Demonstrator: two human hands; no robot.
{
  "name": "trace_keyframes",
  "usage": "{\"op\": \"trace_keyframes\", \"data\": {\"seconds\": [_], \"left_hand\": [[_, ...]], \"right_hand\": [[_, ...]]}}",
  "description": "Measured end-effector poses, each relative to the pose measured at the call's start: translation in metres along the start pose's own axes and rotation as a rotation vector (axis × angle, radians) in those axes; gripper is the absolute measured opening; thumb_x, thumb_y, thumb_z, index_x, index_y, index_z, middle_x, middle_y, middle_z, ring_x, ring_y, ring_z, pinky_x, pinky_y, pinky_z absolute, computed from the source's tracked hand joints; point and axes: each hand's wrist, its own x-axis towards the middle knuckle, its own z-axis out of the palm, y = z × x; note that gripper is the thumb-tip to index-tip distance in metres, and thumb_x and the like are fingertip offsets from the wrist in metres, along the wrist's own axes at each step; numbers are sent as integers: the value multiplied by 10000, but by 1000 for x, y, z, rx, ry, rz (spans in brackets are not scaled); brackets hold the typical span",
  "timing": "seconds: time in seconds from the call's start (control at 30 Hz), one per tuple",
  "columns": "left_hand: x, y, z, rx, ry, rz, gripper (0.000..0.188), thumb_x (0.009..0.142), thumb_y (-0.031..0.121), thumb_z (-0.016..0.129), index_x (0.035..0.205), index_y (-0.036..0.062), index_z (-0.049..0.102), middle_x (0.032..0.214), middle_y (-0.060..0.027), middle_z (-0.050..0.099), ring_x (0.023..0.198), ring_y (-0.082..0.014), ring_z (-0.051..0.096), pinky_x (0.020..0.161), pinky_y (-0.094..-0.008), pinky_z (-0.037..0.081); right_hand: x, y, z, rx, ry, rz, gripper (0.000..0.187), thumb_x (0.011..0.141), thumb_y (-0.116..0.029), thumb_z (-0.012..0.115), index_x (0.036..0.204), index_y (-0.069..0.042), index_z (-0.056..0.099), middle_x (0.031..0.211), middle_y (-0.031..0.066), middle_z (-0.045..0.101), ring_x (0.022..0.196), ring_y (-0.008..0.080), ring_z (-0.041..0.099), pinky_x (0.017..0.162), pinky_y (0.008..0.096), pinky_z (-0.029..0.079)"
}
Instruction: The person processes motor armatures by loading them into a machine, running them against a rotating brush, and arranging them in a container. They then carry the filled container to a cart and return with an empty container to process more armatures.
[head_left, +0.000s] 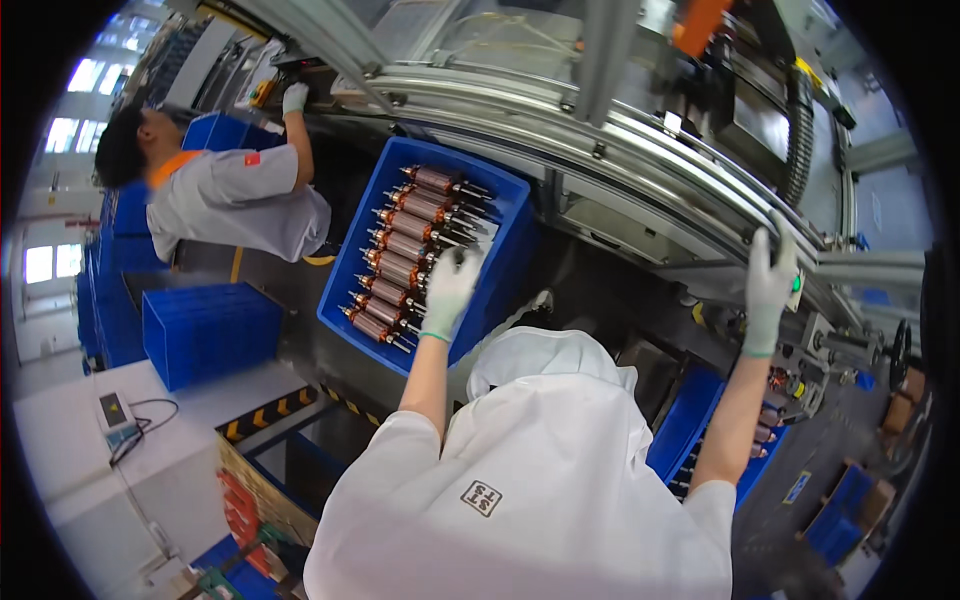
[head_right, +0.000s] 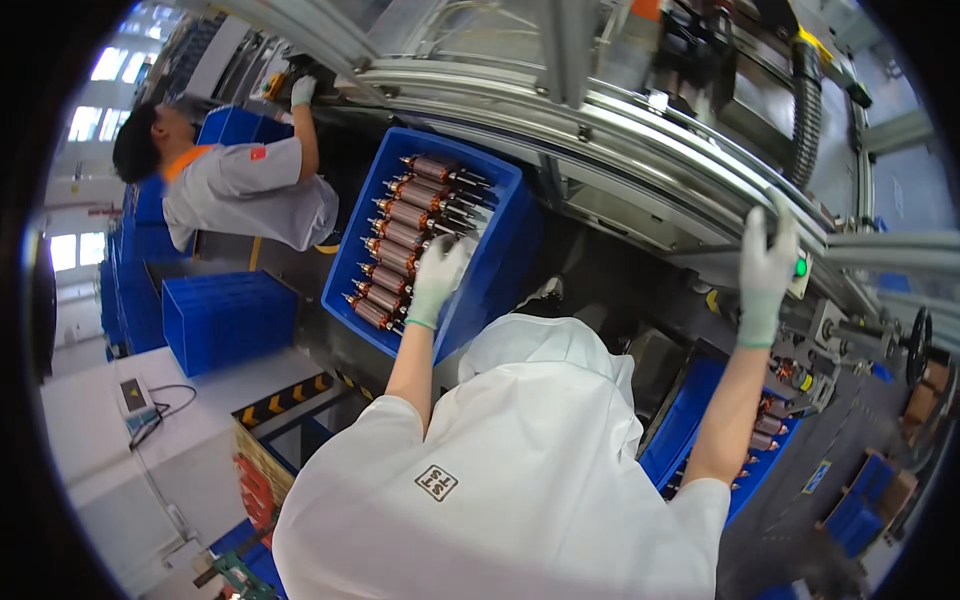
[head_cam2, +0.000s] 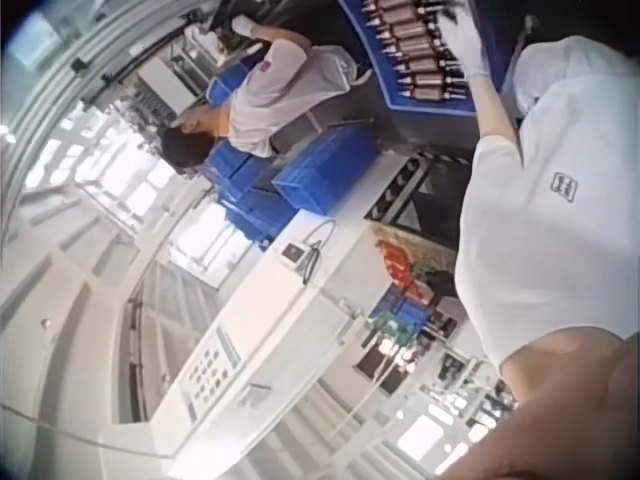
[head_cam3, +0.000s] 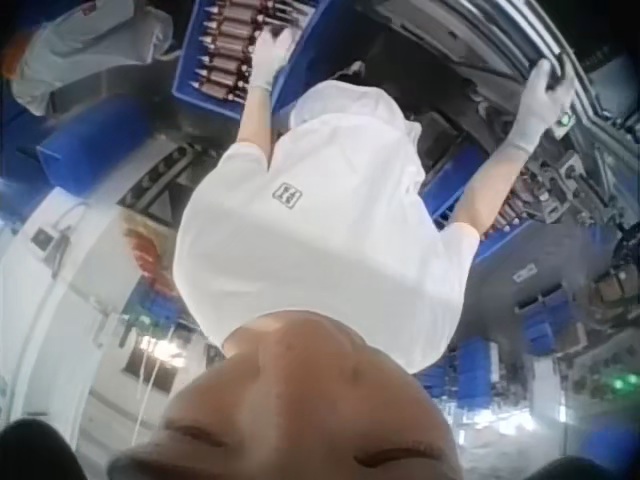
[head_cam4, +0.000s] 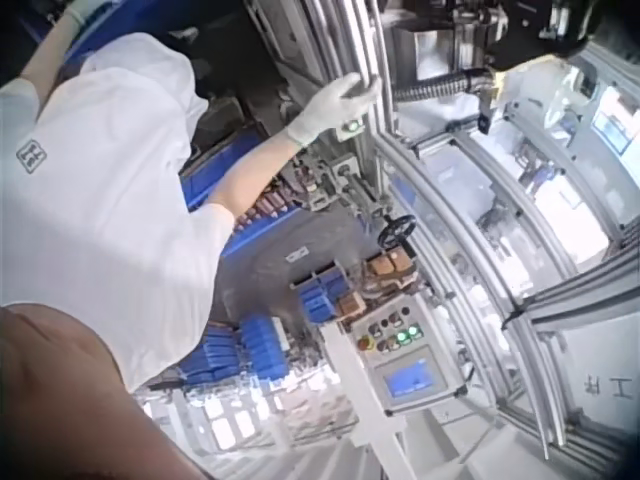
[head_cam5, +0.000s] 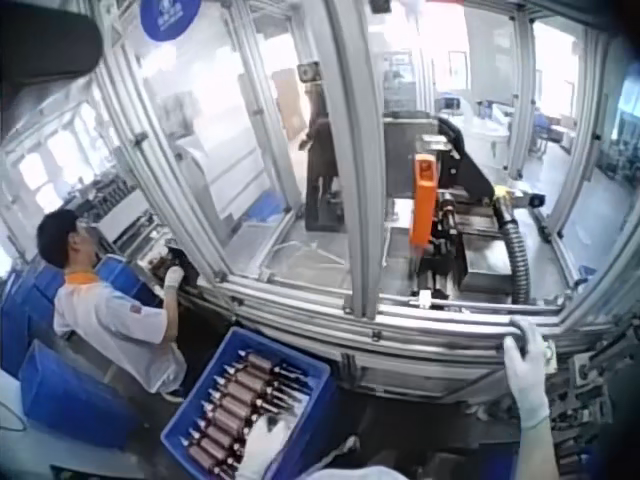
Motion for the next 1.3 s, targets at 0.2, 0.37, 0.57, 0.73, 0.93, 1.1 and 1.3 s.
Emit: {"op": "trace_keyframes", "data": {"seconds": [0.2, 0.37, 0.57, 0.73, 0.93, 1.1, 1.3], "left_hand": [[33, -115, -42, 2, 678, -395, 870, 800, 492, 608, 1354, -97, 288, 1394, -320, 310, 1284, -391, 347, 1065, -405, 288], [66, -131, -40, -16, 546, -628, 943, 813, 584, 543, 1302, -181, 289, 1304, -359, 399, 1232, -421, 419, 1030, -420, 357], [83, -158, -39, -231, 559, -540, 786, 859, 440, 573, 1264, -189, 329, 1280, -338, 440, 1204, -404, 449, 1008, -409, 369], [59, -203, -70, -1032, 222, -341, 473, 901, 349, 563, 1203, -7, 489, 1148, -126, 571, 1023, -224, 559, 839, -395, 449], [6, -142, -87, -1409, -51, -142, 493, 884, 398, 579, 1248, 81, 479, 1112, -86, 574, 1021, -279, 565, 792, -459, 526], [1, -108, -59, -1662, -468, -70, 505, 807, 497, 600, 1061, 65, 542, 769, -19, 410, 662, -154, 415, 591, -291, 354], [-18, -35, 18, -1645, -664, -232, 506, 751, 508, 658, 1029, 96, 561, 728, -18, 473, 591, -158, 481, 516, -309, 397]], "right_hand": [[93, 57, 21, -688, -458, 252, 628, 881, -591, 335, 1226, -125, 575, 1215, 154, 579, 1175, 314, 500, 1006, 425, 335], [96, 58, 33, -721, -483, 345, 659, 855, -629, 349, 1186, -119, 604, 1176, 164, 601, 1114, 331, 542, 959, 410, 391], [95, 47, 31, -737, -416, 362, 638, 860, -621, 355, 1172, -127, 614, 1161, 151, 611, 1109, 318, 547, 955, 409, 394], [99, 48, 33, -715, -452, 321, 634, 865, -607, 351, 1175, -118, 610, 1165, 155, 607, 1114, 318, 543, 963, 412, 387], [92, 50, 24, -733, -462, 292, 638, 870, -586, 345, 1184, -92, 599, 1170, 172, 598, 1117, 347, 528, 972, 421, 374], [90, 43, 17, -780, -497, 188, 570, 885, -507, 335, 1152, -72, 590, 1110, 177, 620, 1048, 334, 562, 927, 424, 396], [85, 60, 35, -707, -402, 154, 516, 853, -527, 424, 1024, -98, 657, 1008, 140, 645, 996, 323, 582, 917, 445, 379]]}}
